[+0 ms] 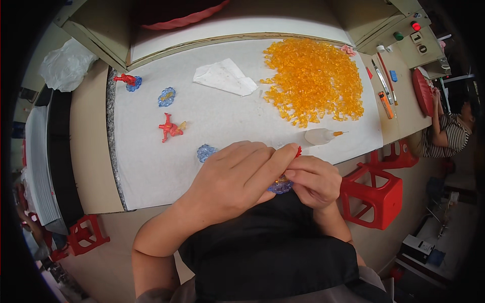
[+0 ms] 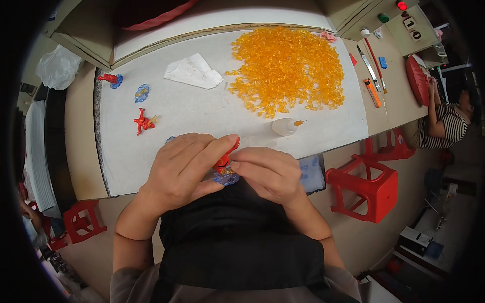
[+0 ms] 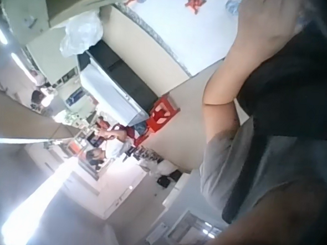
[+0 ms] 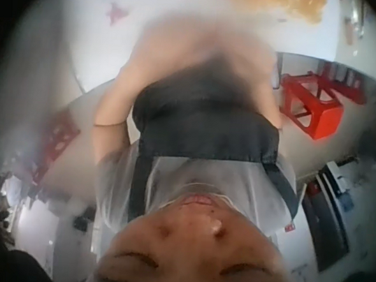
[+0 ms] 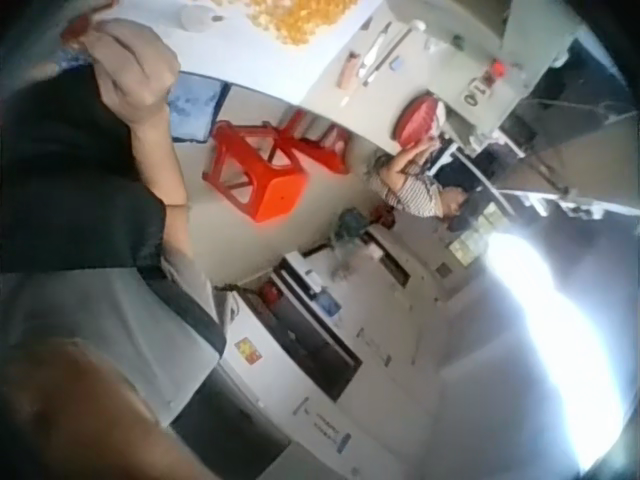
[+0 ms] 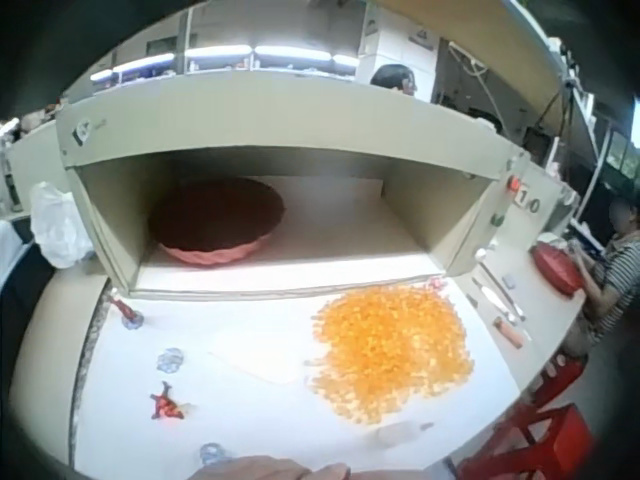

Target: The person glues small red and blue plastic toy figure parts together using a glue bottle.

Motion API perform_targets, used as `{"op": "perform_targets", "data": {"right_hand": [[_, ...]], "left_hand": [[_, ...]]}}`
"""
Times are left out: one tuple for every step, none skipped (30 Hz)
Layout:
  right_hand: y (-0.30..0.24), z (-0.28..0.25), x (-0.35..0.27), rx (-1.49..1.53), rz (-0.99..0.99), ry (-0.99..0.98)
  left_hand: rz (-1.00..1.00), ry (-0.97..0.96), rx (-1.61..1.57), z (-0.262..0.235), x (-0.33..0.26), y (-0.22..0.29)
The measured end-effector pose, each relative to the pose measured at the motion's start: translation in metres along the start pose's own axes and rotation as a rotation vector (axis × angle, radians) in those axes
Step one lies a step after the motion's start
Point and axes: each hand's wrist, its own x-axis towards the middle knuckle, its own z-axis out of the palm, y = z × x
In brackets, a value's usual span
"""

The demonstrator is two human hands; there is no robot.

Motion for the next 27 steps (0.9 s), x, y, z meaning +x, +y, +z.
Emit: {"op": "perform_targets", "data": {"right_hand": [[0.001, 0.000, -0.001, -0.003, 0.005, 0.000], [0.002, 0.001, -0.003, -0.017, -0.020, 0.023], [0.003, 0.003, -0.004, -0.031, -0.046, 0.045], [0.003, 0.004, -0.004, -0.032, -0.043, 0.045], [0.003, 0.006, -0.005, -0.047, -0.062, 0.072], [0.004, 0.007, -0.005, -0.061, -0.081, 0.100], [0.005, 0.009, -0.006, -0.061, -0.078, 0.100], [0.005, 0.011, -0.007, -0.046, -0.082, 0.115], [0.006, 0.012, -0.007, -0.030, -0.087, 0.131], [0.004, 0.012, -0.006, -0.031, -0.086, 0.133], [0.002, 0.012, -0.006, -0.008, -0.036, 0.125], [0.000, 0.012, -0.006, 0.014, 0.013, 0.117], [0.002, 0.011, -0.005, 0.014, 0.013, 0.119], [0.004, 0.010, -0.003, 0.029, -0.018, 0.072], [0.006, 0.010, -0.002, 0.043, -0.050, 0.023], [0.006, 0.010, 0.000, 0.043, -0.049, 0.025], [0.006, 0.009, 0.001, 0.030, -0.048, -0.003], [0.006, 0.009, 0.002, 0.017, -0.048, -0.033], [0.006, 0.008, 0.002, 0.017, -0.047, -0.032], [0.005, 0.007, 0.001, 0.050, 0.007, -0.071], [0.005, 0.006, 0.001, 0.082, 0.060, -0.109], [0.006, 0.005, 0.001, 0.084, 0.058, -0.110], [0.006, 0.005, 0.002, 0.089, 0.046, -0.098], [0.006, 0.005, 0.003, 0.095, 0.034, -0.085], [0.006, 0.004, 0.004, 0.096, 0.032, -0.084], [0.006, 0.003, 0.006, 0.094, 0.009, -0.115], [0.007, 0.003, 0.007, 0.092, -0.012, -0.147]], "left_hand": [[0.027, 0.000, 0.024, 0.000, 0.000, 0.001], [0.027, -0.002, 0.021, 0.001, 0.001, 0.001], [0.053, 0.023, 0.049, 0.002, 0.002, 0.001], [0.079, 0.049, 0.076, 0.003, 0.002, 0.001], [0.078, 0.046, 0.074, 0.003, 0.002, 0.001], [0.104, 0.038, 0.108, 0.002, 0.003, 0.001], [0.130, 0.030, 0.142, 0.002, 0.003, 0.001], [0.131, 0.028, 0.141, 0.002, 0.003, 0.000], [0.156, 0.043, 0.149, 0.002, 0.003, -0.002], [0.181, 0.058, 0.156, 0.003, 0.002, -0.003], [0.182, 0.055, 0.156, 0.003, 0.001, -0.005], [0.179, 0.065, 0.121, 0.004, 0.000, -0.007], [0.176, 0.075, 0.086, 0.004, -0.001, -0.009], [0.177, 0.073, 0.085, 0.005, -0.003, -0.010], [0.170, 0.074, 0.084, 0.006, -0.005, -0.012], [0.163, 0.075, 0.084, 0.006, -0.006, -0.012], [0.163, 0.074, 0.083, 0.005, -0.006, -0.012], [0.147, 0.059, 0.069, 0.004, -0.006, -0.011], [0.130, 0.045, 0.055, 0.004, -0.006, -0.010], [0.129, 0.045, 0.056, 0.003, -0.006, -0.010], [0.106, 0.026, 0.039, 0.003, -0.006, -0.010], [0.084, 0.007, 0.022, 0.003, -0.007, -0.010], [0.084, 0.008, 0.026, 0.002, -0.007, -0.011], [0.060, 0.010, 0.011, 0.003, -0.008, -0.011], [0.036, 0.013, -0.005, 0.003, -0.008, -0.011], [0.036, 0.013, -0.004, 0.004, -0.010, -0.012], [0.040, 0.012, -0.007, 0.004, -0.011, -0.012]]}}
